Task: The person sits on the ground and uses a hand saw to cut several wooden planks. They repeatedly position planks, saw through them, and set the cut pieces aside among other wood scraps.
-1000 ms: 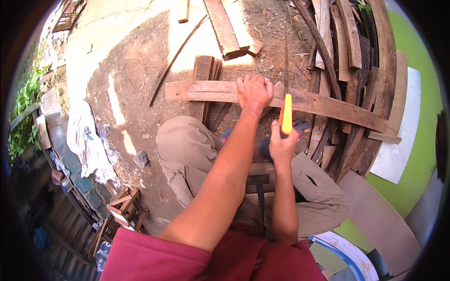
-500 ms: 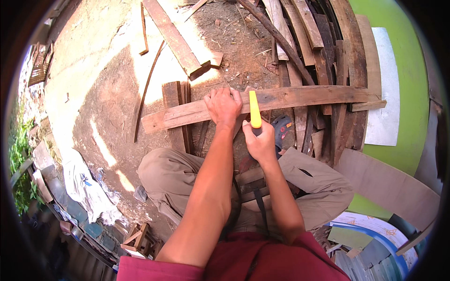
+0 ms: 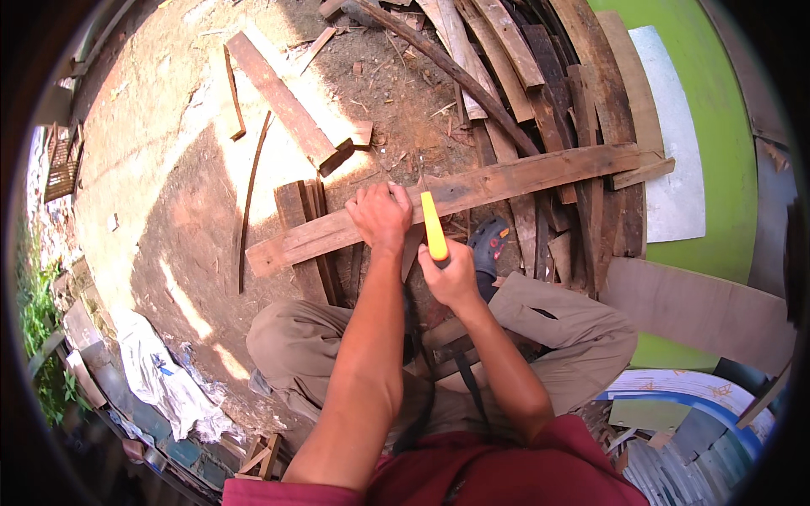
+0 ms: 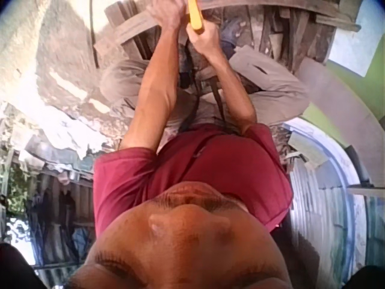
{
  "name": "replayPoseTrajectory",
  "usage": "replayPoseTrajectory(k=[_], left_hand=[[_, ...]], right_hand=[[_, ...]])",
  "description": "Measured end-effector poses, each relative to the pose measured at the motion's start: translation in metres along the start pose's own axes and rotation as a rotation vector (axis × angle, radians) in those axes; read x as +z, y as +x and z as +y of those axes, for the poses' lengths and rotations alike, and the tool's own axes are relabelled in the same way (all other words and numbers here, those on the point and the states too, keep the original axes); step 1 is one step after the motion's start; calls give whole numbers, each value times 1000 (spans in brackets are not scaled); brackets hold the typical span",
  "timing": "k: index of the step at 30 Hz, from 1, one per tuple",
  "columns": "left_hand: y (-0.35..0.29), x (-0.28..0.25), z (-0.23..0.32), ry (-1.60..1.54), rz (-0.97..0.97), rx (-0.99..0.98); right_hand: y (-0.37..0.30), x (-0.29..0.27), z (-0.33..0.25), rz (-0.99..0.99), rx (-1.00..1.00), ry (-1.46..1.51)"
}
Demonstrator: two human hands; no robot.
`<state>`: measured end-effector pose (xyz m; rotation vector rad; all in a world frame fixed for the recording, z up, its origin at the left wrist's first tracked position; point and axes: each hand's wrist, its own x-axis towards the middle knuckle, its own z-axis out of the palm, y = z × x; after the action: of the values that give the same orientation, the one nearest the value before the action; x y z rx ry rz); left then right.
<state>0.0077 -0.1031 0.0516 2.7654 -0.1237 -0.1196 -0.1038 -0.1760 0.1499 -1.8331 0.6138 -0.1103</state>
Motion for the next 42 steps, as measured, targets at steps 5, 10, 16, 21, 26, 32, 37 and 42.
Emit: replayPoseTrajectory(k=[5,10,16,21,26,32,37,42], left_hand=[[1,2,-4,-2,52,4],[-3,-4,-10,15,23,1],[-4,1,-2,-6,-4,22],[2,0,-3,-5,-13,14],[-3,-1,-9,-1,23,36],[-1,-2,-5,-26,-64,-11],[-3,1,-8,-20,47,25],[1,-3,-5,-55,17,-2]], right_hand=[[-112,-48,10,-85,-39,-83],[-164,-86,6,-216,62,-91],[13,2,0,28,13,54],[-120,-52,8,-132,81,-38],[-130,-73,-25,-178,212,-34],[8,8,-8,-3,77,-3],[-111,-59,-36,-185,208,9],[-138,-77,-45,-161,176,-86]])
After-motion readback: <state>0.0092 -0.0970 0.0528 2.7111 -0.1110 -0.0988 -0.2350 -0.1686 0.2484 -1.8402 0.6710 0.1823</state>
